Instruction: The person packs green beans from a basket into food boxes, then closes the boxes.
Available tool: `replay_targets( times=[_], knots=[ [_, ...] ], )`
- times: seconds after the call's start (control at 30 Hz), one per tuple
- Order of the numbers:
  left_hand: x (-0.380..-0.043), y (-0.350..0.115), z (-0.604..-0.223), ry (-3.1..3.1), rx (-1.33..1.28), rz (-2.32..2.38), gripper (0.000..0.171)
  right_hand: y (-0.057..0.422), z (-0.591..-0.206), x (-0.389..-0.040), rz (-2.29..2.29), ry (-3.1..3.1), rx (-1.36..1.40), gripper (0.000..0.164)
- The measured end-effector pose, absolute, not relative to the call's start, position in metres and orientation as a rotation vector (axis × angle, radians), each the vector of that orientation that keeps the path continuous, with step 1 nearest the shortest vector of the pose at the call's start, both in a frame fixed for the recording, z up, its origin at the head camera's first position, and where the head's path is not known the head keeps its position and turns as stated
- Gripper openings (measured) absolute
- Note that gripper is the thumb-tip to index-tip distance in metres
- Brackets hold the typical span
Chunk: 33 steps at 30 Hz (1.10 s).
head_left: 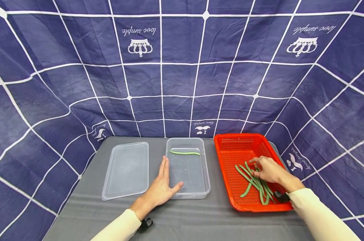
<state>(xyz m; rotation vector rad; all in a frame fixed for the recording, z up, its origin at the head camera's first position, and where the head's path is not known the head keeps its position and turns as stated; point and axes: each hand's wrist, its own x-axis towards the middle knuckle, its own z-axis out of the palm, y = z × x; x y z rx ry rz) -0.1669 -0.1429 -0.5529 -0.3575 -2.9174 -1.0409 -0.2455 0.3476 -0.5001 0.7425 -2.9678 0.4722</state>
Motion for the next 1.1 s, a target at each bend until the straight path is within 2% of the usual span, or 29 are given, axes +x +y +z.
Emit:
replay_targets(
  times=[0.4,0.77,1.1],
  knots=[
    [-0.1631,-0.1455,-0.5539,-2.822,-0.412,-1.057,0.123,0.3511,-0.5068,-0.2451,0.505,-3.110,0.736,0.052],
    [-0.1650,-0.1435,-0.5483,-2.917,-0.357,-1.054,0.124,0.3472,-0.5062,-0.2434,0.819,-3.255,0.569,0.051],
    [-0.1656,-0.1444,-0.5501,-2.910,-0.357,-1.066,0.123,0.3478,-0.4998,-0.2431,0.808,-3.279,0.567,0.048]
  ],
)
